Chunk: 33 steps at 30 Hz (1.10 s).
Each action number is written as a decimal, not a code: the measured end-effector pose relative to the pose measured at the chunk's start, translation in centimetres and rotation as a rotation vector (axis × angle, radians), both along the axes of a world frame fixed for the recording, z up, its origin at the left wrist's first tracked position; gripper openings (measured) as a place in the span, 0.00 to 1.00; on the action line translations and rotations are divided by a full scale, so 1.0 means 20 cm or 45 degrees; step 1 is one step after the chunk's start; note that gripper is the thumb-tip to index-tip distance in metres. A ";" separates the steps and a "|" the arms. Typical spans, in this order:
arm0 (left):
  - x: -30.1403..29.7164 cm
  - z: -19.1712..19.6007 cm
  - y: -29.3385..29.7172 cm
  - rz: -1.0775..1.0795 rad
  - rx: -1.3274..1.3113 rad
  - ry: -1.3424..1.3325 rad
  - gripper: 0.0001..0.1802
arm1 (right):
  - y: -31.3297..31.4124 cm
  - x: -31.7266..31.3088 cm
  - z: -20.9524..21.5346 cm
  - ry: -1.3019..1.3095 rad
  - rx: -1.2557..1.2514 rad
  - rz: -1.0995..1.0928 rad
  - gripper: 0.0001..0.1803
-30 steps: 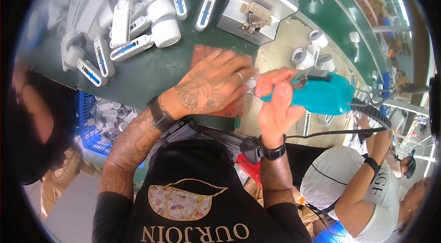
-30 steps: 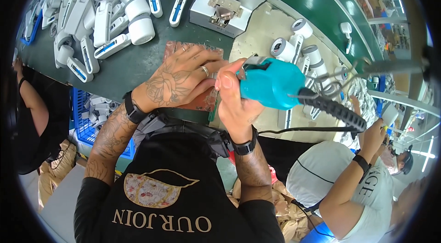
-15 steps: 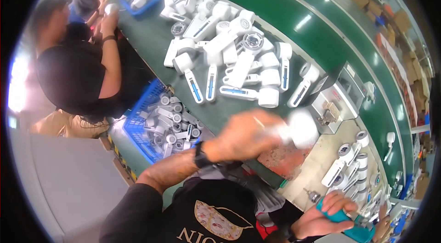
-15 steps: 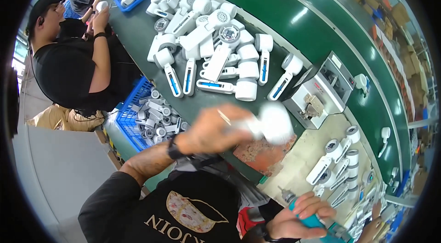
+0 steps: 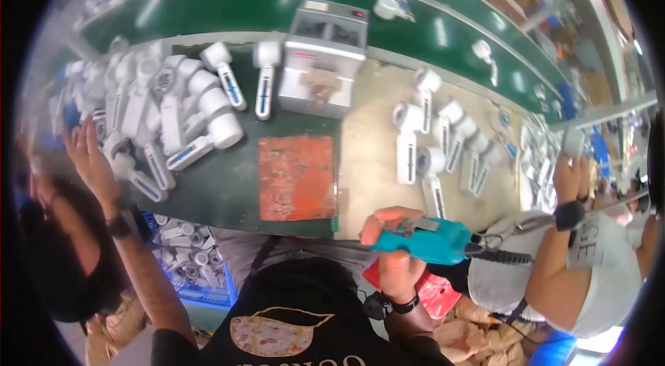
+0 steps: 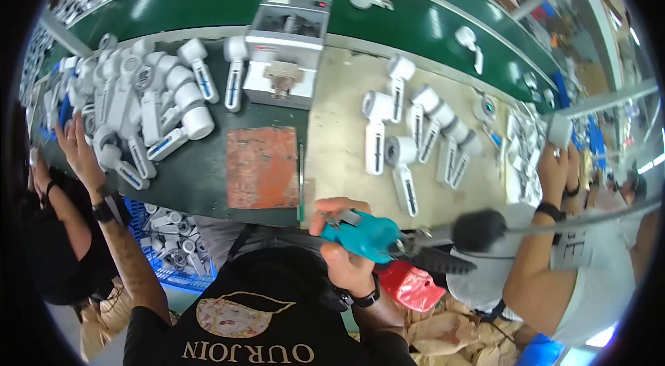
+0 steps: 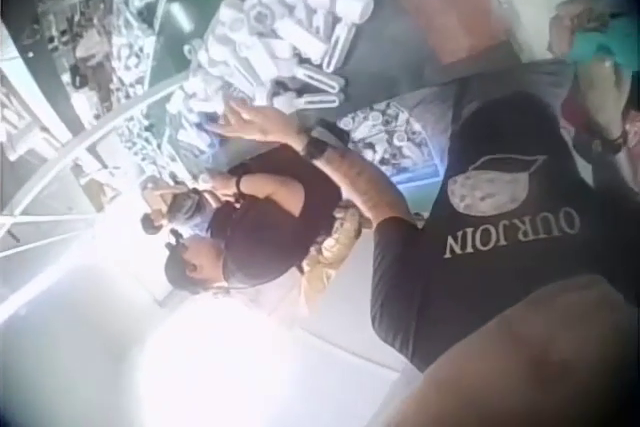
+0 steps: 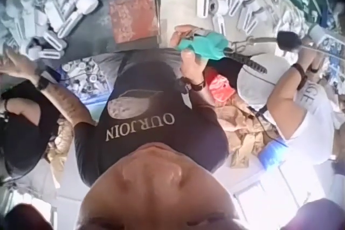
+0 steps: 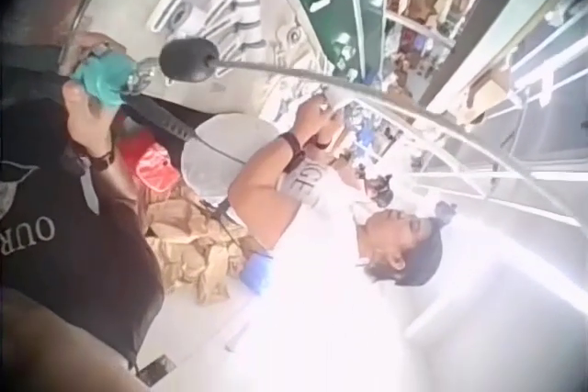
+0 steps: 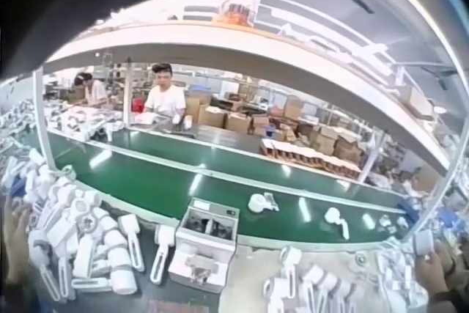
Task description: Assembling the outer casing and internal parts of handheld electronic appliances using an electric screwdriver.
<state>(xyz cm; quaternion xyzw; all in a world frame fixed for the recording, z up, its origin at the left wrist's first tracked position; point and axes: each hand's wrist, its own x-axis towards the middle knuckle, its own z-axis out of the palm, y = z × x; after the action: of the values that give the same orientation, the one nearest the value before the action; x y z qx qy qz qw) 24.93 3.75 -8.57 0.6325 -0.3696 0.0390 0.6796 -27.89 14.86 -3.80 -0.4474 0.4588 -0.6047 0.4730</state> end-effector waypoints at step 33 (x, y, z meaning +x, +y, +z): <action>-1.63 -0.02 -0.03 -1.468 0.283 -0.886 0.21 | -0.28 -0.02 -0.06 0.258 -0.148 -0.133 0.41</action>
<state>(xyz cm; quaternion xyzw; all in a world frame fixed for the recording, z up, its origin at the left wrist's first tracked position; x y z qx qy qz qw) -7.76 3.13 -8.91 0.3509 -0.8464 -0.1663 0.3643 -28.35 9.21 -4.94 -0.5083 0.4911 -0.6058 0.3652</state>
